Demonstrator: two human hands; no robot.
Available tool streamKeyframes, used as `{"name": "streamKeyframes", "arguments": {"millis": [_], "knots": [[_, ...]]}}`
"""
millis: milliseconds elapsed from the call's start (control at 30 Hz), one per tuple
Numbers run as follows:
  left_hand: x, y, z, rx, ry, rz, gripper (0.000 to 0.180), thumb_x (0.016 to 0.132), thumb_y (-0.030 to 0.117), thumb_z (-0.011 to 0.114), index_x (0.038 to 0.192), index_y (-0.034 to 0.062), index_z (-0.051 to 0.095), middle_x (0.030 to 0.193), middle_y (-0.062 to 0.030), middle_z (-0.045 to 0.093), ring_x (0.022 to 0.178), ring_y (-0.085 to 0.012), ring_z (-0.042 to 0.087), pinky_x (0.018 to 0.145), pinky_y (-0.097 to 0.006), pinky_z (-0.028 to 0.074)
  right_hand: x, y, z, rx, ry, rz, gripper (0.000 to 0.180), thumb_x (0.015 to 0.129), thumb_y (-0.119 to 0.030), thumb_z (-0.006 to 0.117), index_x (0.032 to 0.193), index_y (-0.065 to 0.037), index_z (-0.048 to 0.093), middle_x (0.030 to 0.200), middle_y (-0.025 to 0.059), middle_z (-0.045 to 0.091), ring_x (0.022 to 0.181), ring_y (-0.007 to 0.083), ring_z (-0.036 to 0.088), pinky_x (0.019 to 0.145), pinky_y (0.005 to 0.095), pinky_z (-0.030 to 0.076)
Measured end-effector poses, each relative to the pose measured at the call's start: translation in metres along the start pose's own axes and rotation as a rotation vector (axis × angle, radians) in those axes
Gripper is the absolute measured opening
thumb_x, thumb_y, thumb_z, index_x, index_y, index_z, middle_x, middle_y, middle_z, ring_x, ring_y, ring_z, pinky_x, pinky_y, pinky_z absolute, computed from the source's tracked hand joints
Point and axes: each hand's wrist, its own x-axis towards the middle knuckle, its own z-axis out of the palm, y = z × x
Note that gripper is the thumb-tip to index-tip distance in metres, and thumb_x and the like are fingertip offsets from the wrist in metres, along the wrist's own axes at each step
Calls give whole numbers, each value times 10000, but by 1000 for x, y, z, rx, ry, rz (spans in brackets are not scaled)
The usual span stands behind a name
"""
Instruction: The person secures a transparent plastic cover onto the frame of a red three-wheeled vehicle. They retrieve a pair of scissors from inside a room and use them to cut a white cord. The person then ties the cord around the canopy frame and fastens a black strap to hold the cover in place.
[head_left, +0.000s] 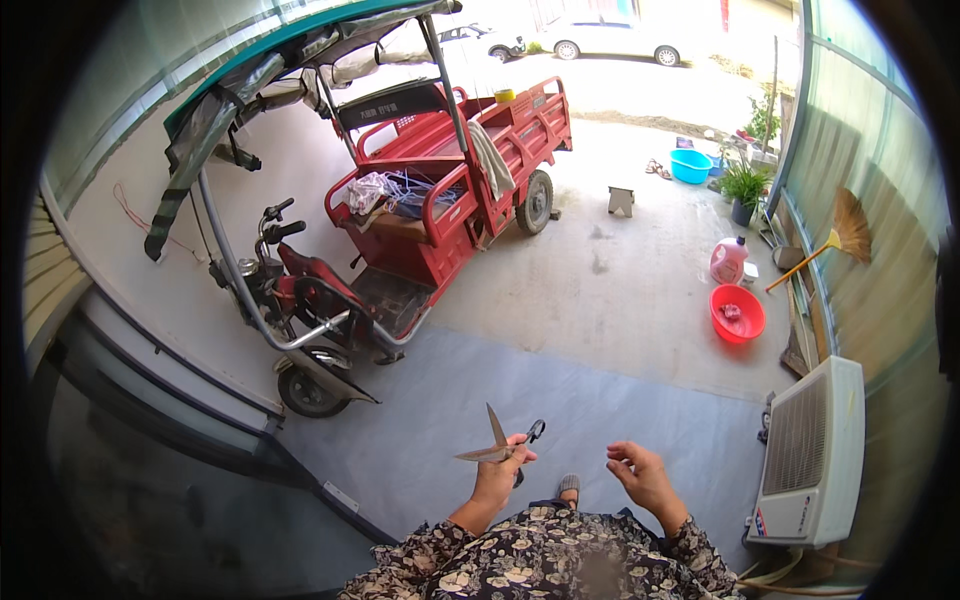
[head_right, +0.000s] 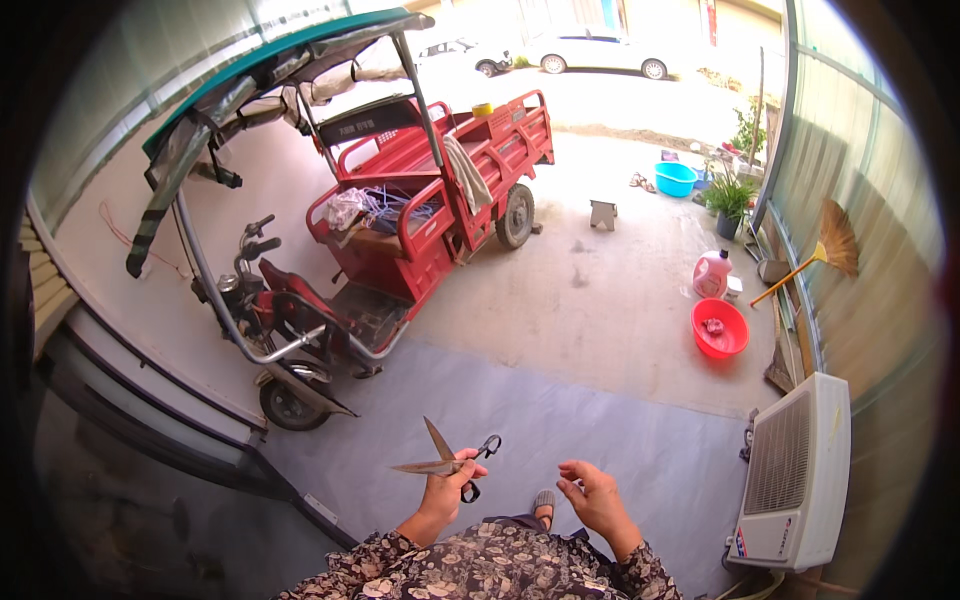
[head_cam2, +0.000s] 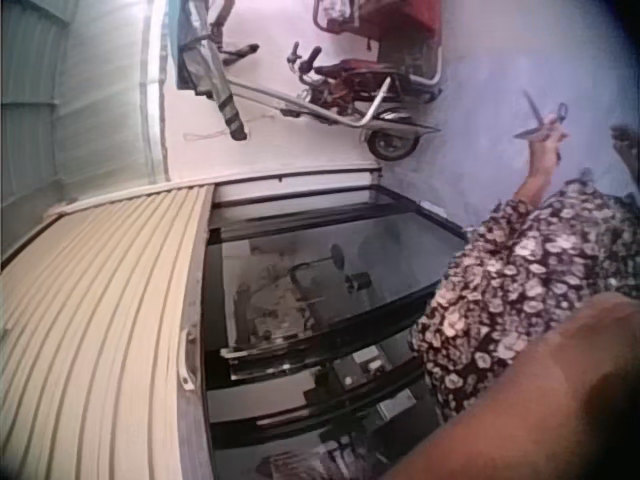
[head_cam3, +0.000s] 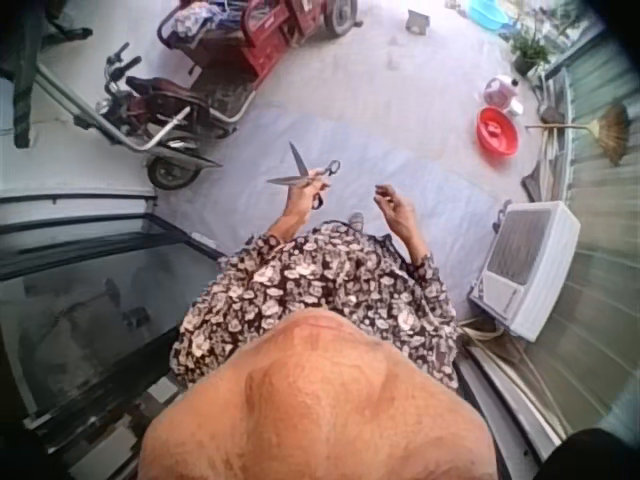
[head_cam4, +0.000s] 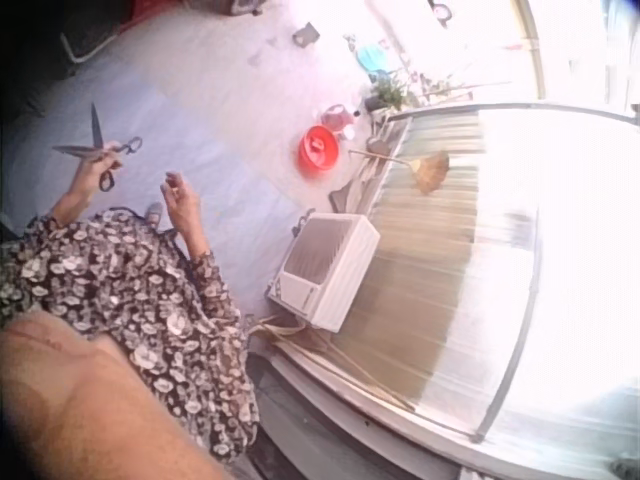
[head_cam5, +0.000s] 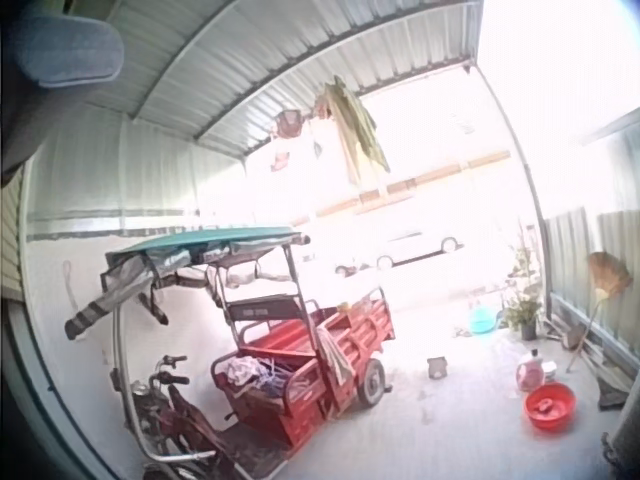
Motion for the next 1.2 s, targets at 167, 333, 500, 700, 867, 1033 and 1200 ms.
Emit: {"name": "streamKeyframes", "arguments": {"millis": [167,333,500,700,867,1033,1200], "knots": [[101,44,60,13,-81,-103,331,924,304,599,1178,92,591,889,43,583,773,-25,483,619,-181,389,107,-5,-21,-40,47,-137,242,814,-80,675,1041,-25,609,928,124,655,840,250,647,721,334,511],[195,73,103,-39,-198,-195,367,926,364,587,1215,140,573,1030,62,542,970,-57,462,706,-254,433,216,3,-36,-172,19,-316,326,783,-118,697,1079,-39,584,952,144,631,897,325,614,762,386,493],[309,96,146,-163,-208,-73,366,946,340,555,1245,130,541,1103,13,539,995,-105,489,730,-303,453,342,22,-65,-96,-162,-410,364,765,-143,711,1081,-40,561,1011,123,617,931,317,591,780,399,471],[416,152,184,-328,-8,-179,356,947,325,556,1246,133,543,1106,15,534,987,-136,498,746,-327,470,492,25,-113,-207,-115,-541,412,738,-202,728,1083,-62,553,1043,113,594,949,296,566,773,398,439],[488,188,189,-373,134,-138,339,964,314,519,1240,118,511,1142,-11,495,1023,-171,480,775,-384,478,597,23,-118,-222,-263,-541,546,730,-273,741,1169,-48,506,1117,140,562,958,311,565,784,403,439],[574,199,177,-388,124,-148,294,960,310,530,1191,129,554,1210,-4,481,1029,-191,458,792,-376,463,687,39,-109,-227,-412,-592,644,734,-336,732,1247,-60,460,1129,167,548,1012,346,550,809,418,448],[682,221,167,-364,-6,-127,290,966,336,511,1143,123,597,1174,10,517,1047,-197,439,819,-339,433,799,51,-106,-57,-568,-520,680,715,-345,753,1286,-144,443,1112,161,556,1016,359,545,831,423,459]]}}
